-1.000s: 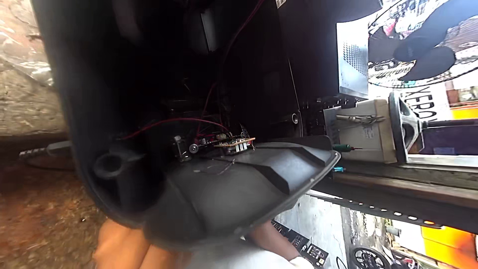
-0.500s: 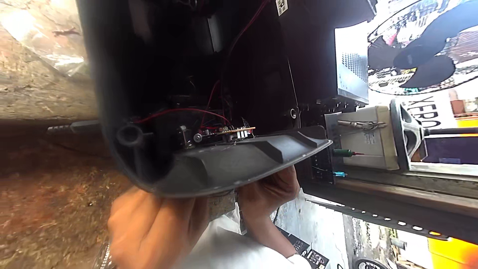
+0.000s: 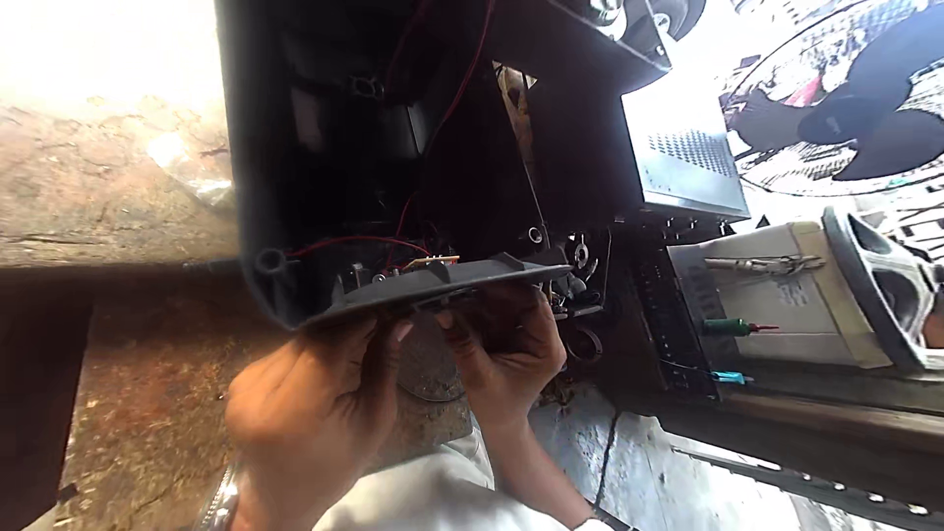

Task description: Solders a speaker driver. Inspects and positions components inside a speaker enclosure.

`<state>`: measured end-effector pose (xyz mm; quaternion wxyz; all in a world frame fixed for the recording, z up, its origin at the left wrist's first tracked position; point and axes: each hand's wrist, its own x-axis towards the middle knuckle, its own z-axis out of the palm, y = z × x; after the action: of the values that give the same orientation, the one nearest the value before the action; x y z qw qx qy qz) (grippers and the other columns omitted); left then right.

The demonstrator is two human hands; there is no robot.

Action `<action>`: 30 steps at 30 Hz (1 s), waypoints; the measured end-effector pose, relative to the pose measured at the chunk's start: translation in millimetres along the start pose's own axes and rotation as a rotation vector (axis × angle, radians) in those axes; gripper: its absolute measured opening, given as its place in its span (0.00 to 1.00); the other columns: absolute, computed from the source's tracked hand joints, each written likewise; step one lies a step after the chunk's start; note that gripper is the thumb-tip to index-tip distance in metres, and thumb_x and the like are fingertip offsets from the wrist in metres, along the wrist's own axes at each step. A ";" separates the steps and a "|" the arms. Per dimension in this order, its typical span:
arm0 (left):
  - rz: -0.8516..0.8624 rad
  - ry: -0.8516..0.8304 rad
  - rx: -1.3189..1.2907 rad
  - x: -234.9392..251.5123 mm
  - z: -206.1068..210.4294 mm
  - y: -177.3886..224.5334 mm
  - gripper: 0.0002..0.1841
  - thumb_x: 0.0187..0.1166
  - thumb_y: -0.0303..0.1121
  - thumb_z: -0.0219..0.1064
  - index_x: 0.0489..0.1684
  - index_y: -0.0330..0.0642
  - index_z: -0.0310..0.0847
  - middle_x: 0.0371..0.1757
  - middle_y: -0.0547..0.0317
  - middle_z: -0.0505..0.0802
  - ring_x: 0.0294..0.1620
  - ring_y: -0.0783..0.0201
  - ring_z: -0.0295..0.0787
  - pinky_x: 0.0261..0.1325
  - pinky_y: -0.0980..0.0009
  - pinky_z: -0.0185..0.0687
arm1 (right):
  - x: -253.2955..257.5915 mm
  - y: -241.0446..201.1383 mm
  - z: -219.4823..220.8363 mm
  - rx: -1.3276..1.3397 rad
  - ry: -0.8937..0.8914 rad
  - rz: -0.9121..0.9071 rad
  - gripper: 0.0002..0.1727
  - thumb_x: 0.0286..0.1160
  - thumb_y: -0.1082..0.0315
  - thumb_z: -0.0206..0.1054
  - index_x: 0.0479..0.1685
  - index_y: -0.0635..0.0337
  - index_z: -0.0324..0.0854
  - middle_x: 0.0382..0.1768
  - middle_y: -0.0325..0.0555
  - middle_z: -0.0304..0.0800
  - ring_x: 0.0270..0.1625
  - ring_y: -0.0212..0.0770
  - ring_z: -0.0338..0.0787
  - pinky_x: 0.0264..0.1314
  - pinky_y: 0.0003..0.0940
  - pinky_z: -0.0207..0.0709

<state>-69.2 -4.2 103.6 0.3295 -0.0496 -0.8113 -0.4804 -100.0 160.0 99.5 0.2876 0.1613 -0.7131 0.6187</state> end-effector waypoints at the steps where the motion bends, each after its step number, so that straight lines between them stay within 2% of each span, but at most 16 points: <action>1: 0.007 0.004 0.029 0.1 -1.4 1.1 0.10 0.79 0.37 0.73 0.35 0.39 0.90 0.30 0.59 0.94 0.30 0.76 0.89 0.33 0.78 0.83 | -0.4 0.8 -0.2 -0.008 -0.001 -0.007 0.23 0.59 0.72 0.85 0.55 0.60 0.85 0.46 0.45 0.95 0.43 0.40 0.96 0.46 0.37 0.96; 3: 0.056 0.060 0.087 -1.6 -6.6 3.8 0.12 0.77 0.38 0.73 0.27 0.40 0.87 0.23 0.59 0.90 0.23 0.74 0.84 0.27 0.75 0.76 | -3.1 3.1 -2.6 -0.074 0.024 -0.072 0.24 0.56 0.71 0.86 0.54 0.60 0.84 0.42 0.44 0.94 0.36 0.38 0.95 0.40 0.36 0.96; 4: 0.096 0.104 0.103 -2.3 -11.8 4.7 0.12 0.76 0.38 0.75 0.26 0.41 0.86 0.22 0.59 0.89 0.22 0.71 0.83 0.26 0.73 0.76 | -4.6 4.2 -4.8 -0.135 0.062 -0.139 0.25 0.54 0.69 0.87 0.53 0.58 0.84 0.40 0.42 0.93 0.35 0.36 0.93 0.38 0.33 0.94; 5: 0.132 0.147 0.114 -3.2 -18.5 4.9 0.11 0.74 0.39 0.77 0.29 0.43 0.85 0.24 0.59 0.88 0.25 0.67 0.84 0.30 0.69 0.78 | -5.9 4.6 -8.5 -0.228 0.113 -0.218 0.26 0.52 0.66 0.88 0.53 0.54 0.83 0.42 0.39 0.90 0.40 0.34 0.91 0.42 0.32 0.91; 6: 0.153 0.180 0.140 -3.7 -25.7 4.3 0.12 0.71 0.42 0.79 0.35 0.46 0.83 0.29 0.60 0.87 0.31 0.65 0.84 0.36 0.66 0.80 | -5.8 4.1 -13.2 -0.329 0.166 -0.290 0.29 0.52 0.62 0.89 0.56 0.48 0.80 0.46 0.35 0.85 0.48 0.32 0.86 0.51 0.31 0.86; 7: 0.155 0.187 0.174 -2.4 -33.3 3.2 0.17 0.69 0.46 0.81 0.45 0.49 0.81 0.38 0.61 0.88 0.41 0.63 0.85 0.47 0.62 0.81 | -3.0 3.8 -19.0 -0.392 0.206 -0.352 0.35 0.50 0.59 0.90 0.61 0.45 0.76 0.53 0.34 0.81 0.57 0.34 0.82 0.60 0.33 0.80; 9: 0.161 0.120 0.220 11.3 -43.6 2.5 0.35 0.61 0.51 0.84 0.67 0.50 0.76 0.62 0.55 0.87 0.67 0.54 0.82 0.70 0.50 0.75 | 9.6 4.6 -30.7 -0.471 0.236 -0.423 0.50 0.46 0.52 0.91 0.76 0.44 0.67 0.67 0.41 0.76 0.71 0.42 0.76 0.72 0.43 0.73; 10: 0.168 0.038 0.243 20.8 -46.5 4.1 0.43 0.59 0.53 0.84 0.77 0.48 0.70 0.71 0.50 0.82 0.75 0.50 0.75 0.77 0.47 0.69 | 16.0 5.5 -35.7 -0.489 0.199 -0.410 0.57 0.46 0.48 0.91 0.84 0.44 0.62 0.75 0.46 0.71 0.78 0.46 0.72 0.78 0.48 0.70; 11: 0.178 -0.040 0.262 30.0 -47.4 6.4 0.47 0.59 0.55 0.84 0.80 0.44 0.67 0.75 0.46 0.80 0.78 0.47 0.73 0.80 0.45 0.68 | 22.1 5.9 -39.0 -0.486 0.131 -0.365 0.62 0.48 0.45 0.90 0.89 0.45 0.56 0.82 0.48 0.66 0.83 0.48 0.68 0.82 0.50 0.69; 13: 0.208 -0.153 0.256 42.4 -43.4 7.3 0.44 0.60 0.57 0.82 0.75 0.41 0.74 0.67 0.47 0.86 0.73 0.48 0.78 0.77 0.45 0.69 | 32.1 9.2 -41.0 -0.389 -0.032 -0.268 0.66 0.48 0.45 0.90 0.92 0.54 0.52 0.86 0.55 0.63 0.86 0.51 0.68 0.84 0.51 0.71; 15: 0.231 -0.178 0.228 45.3 -34.9 5.5 0.39 0.60 0.56 0.81 0.68 0.40 0.79 0.56 0.53 0.91 0.64 0.54 0.83 0.78 0.46 0.64 | 36.7 13.9 -36.8 -0.246 -0.156 -0.180 0.64 0.45 0.53 0.93 0.90 0.59 0.56 0.85 0.56 0.66 0.85 0.52 0.71 0.83 0.49 0.74; 17: 0.245 -0.153 0.233 45.6 -29.1 3.9 0.34 0.61 0.54 0.81 0.62 0.39 0.81 0.50 0.55 0.91 0.58 0.56 0.84 0.78 0.46 0.62 | 36.2 17.1 -30.9 -0.181 -0.186 -0.136 0.60 0.42 0.58 0.94 0.85 0.59 0.64 0.84 0.57 0.65 0.84 0.54 0.71 0.80 0.49 0.79; 19: 0.252 -0.121 0.219 45.6 -24.9 1.8 0.32 0.62 0.52 0.81 0.59 0.40 0.82 0.45 0.56 0.90 0.54 0.58 0.83 0.75 0.47 0.61 | 36.0 17.1 -29.7 -0.177 -0.192 -0.116 0.54 0.43 0.58 0.94 0.81 0.56 0.70 0.83 0.54 0.66 0.84 0.53 0.71 0.77 0.46 0.81; 22: 0.260 -0.101 0.201 44.5 -20.1 -1.5 0.30 0.62 0.51 0.81 0.57 0.41 0.81 0.44 0.57 0.88 0.53 0.58 0.81 0.74 0.47 0.58 | 36.3 16.9 -32.1 -0.174 -0.212 -0.102 0.47 0.47 0.58 0.92 0.75 0.54 0.76 0.83 0.53 0.65 0.84 0.51 0.71 0.75 0.44 0.82; 25: 0.272 -0.088 0.196 44.1 -16.8 -3.6 0.28 0.63 0.50 0.80 0.54 0.41 0.79 0.43 0.57 0.87 0.53 0.58 0.80 0.74 0.46 0.57 | 33.9 18.0 -28.9 -0.157 -0.173 -0.090 0.37 0.48 0.58 0.92 0.62 0.52 0.79 0.80 0.49 0.67 0.76 0.46 0.78 0.68 0.39 0.86; 30: 0.266 -0.063 0.184 42.7 -14.8 -3.7 0.26 0.63 0.48 0.81 0.51 0.42 0.77 0.42 0.57 0.86 0.52 0.58 0.80 0.74 0.46 0.57 | 31.7 17.6 -26.7 -0.173 -0.144 -0.076 0.34 0.47 0.56 0.92 0.54 0.49 0.77 0.76 0.45 0.69 0.71 0.40 0.81 0.65 0.35 0.86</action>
<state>-96.7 -28.3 130.4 0.3679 -0.1412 -0.8480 -0.3544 -129.5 193.2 106.7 0.2718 0.2067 -0.7758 0.5306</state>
